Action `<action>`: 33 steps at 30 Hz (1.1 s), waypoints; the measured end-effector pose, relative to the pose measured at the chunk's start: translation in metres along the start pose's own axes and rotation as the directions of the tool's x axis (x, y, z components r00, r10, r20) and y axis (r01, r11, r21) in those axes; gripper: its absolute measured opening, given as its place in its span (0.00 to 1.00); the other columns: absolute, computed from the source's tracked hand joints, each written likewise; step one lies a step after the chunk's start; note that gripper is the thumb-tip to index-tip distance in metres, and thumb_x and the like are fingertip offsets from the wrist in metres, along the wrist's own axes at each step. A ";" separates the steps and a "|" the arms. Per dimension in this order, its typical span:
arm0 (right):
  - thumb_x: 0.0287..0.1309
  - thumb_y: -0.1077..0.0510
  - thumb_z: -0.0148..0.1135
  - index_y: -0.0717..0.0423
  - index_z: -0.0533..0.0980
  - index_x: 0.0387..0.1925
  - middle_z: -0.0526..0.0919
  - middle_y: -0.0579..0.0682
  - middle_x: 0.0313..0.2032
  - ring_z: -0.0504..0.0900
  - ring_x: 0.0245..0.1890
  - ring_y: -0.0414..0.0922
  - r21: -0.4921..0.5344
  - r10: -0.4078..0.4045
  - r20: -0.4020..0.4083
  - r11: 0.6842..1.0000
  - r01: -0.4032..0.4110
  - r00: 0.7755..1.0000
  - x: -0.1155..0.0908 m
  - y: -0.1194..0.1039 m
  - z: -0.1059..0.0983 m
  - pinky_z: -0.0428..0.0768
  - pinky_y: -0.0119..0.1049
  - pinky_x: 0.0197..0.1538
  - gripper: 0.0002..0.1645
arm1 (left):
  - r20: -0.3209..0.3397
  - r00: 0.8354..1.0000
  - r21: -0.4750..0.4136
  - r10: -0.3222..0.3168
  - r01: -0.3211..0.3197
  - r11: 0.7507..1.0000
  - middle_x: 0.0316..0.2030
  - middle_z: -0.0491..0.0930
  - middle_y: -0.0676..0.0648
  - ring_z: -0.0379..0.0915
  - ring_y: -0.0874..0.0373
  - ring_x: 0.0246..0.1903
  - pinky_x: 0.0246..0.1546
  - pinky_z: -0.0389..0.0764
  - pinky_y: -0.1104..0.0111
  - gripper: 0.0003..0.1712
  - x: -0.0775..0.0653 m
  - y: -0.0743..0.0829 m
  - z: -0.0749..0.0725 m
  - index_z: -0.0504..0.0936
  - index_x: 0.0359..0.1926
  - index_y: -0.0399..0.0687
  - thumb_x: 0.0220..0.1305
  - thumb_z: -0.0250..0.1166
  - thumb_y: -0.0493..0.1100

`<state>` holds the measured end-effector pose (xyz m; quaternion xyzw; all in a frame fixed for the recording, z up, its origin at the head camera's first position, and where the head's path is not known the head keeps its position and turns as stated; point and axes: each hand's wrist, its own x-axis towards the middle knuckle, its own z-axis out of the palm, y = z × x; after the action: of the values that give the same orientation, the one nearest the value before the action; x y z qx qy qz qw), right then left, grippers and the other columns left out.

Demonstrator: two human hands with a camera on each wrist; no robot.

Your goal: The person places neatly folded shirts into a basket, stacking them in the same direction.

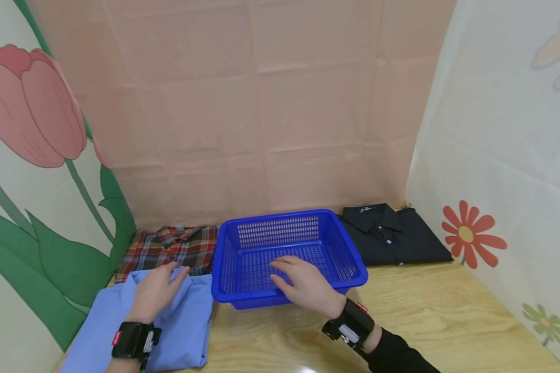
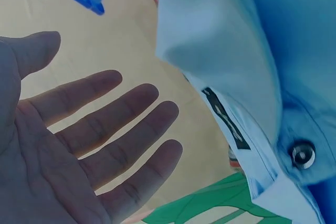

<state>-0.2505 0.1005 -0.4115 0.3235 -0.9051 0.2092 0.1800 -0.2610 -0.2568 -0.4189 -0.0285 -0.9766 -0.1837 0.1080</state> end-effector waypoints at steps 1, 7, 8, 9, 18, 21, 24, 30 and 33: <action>0.68 0.48 0.58 0.50 0.80 0.55 0.83 0.47 0.52 0.81 0.54 0.44 -0.004 -0.009 0.003 1.000 0.009 1.000 0.002 -0.004 0.002 0.80 0.41 0.55 0.19 | -0.003 1.000 0.001 -0.003 0.003 1.000 0.49 0.82 0.33 0.80 0.39 0.46 0.42 0.80 0.46 0.35 -0.001 -0.001 -0.001 0.78 0.57 0.35 0.72 0.52 0.62; 0.70 0.47 0.56 0.49 0.79 0.56 0.83 0.47 0.53 0.81 0.55 0.43 0.024 -0.048 0.046 0.999 0.047 0.998 0.012 -0.028 0.011 0.80 0.40 0.56 0.19 | -0.010 1.000 0.025 0.003 -0.002 1.000 0.45 0.83 0.33 0.82 0.40 0.40 0.36 0.81 0.48 0.31 -0.008 -0.011 -0.003 0.79 0.55 0.33 0.71 0.56 0.58; 0.70 0.48 0.55 0.49 0.79 0.56 0.82 0.47 0.54 0.81 0.55 0.42 0.031 -0.064 0.052 0.998 0.063 0.997 0.013 -0.031 0.013 0.80 0.40 0.56 0.19 | -0.012 1.000 0.026 0.005 -0.005 1.000 0.45 0.84 0.33 0.82 0.41 0.40 0.35 0.81 0.49 0.30 -0.009 -0.012 -0.004 0.80 0.54 0.33 0.71 0.57 0.58; 0.70 0.48 0.55 0.49 0.79 0.56 0.82 0.46 0.54 0.80 0.55 0.42 0.037 -0.085 0.054 0.996 0.084 0.995 0.014 -0.035 0.015 0.80 0.39 0.57 0.19 | -0.013 1.000 0.024 0.007 -0.007 1.000 0.44 0.84 0.33 0.82 0.41 0.39 0.35 0.81 0.49 0.30 -0.010 -0.014 -0.005 0.80 0.54 0.33 0.71 0.57 0.58; 0.69 0.52 0.57 0.50 0.77 0.59 0.80 0.44 0.54 0.79 0.55 0.37 0.071 -0.379 0.033 0.924 0.376 0.925 0.019 -0.064 0.038 0.77 0.28 0.57 0.19 | 0.012 0.999 0.024 -0.037 0.037 0.999 0.38 0.84 0.36 0.81 0.47 0.32 0.28 0.78 0.55 0.29 -0.020 -0.030 -0.015 0.80 0.54 0.33 0.70 0.58 0.56; 0.70 0.53 0.57 0.49 0.77 0.59 0.80 0.44 0.54 0.78 0.55 0.36 0.059 -0.430 0.041 0.902 0.428 0.902 0.021 -0.072 0.046 0.74 0.24 0.58 0.19 | 0.031 0.998 0.030 -0.060 0.059 0.998 0.39 0.84 0.34 0.81 0.48 0.32 0.26 0.78 0.56 0.30 -0.022 -0.034 -0.017 0.79 0.55 0.32 0.70 0.57 0.56; 0.70 0.53 0.57 0.49 0.77 0.58 0.81 0.44 0.55 0.78 0.57 0.36 0.057 -0.472 0.036 0.881 0.470 0.881 0.021 -0.078 0.053 0.71 0.22 0.62 0.18 | 0.038 0.997 0.033 -0.070 0.069 0.997 0.40 0.83 0.33 0.81 0.46 0.33 0.27 0.79 0.55 0.31 -0.023 -0.037 -0.018 0.78 0.55 0.32 0.70 0.57 0.57; 0.71 0.54 0.55 0.50 0.77 0.58 0.81 0.45 0.57 0.73 0.65 0.38 0.128 -0.570 0.026 0.816 0.563 0.821 0.022 -0.085 0.065 0.63 0.23 0.68 0.17 | 0.057 0.992 0.038 -0.109 0.107 0.994 0.38 0.83 0.35 0.80 0.49 0.31 0.27 0.77 0.55 0.34 -0.025 -0.043 -0.020 0.79 0.55 0.33 0.70 0.55 0.61; 0.72 0.54 0.53 0.50 0.77 0.58 0.81 0.44 0.58 0.70 0.67 0.37 0.144 -0.626 0.068 0.776 0.614 0.776 0.024 -0.088 0.068 0.61 0.22 0.69 0.18 | 0.063 0.992 0.022 -0.110 0.109 0.994 0.34 0.83 0.40 0.77 0.54 0.27 0.24 0.74 0.59 0.32 -0.027 -0.047 -0.021 0.79 0.54 0.33 0.71 0.55 0.59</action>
<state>-0.2223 -0.0070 -0.4347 0.6246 -0.7430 0.1709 0.1691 -0.2353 -0.3084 -0.4218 0.0202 -0.9813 -0.1793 0.0668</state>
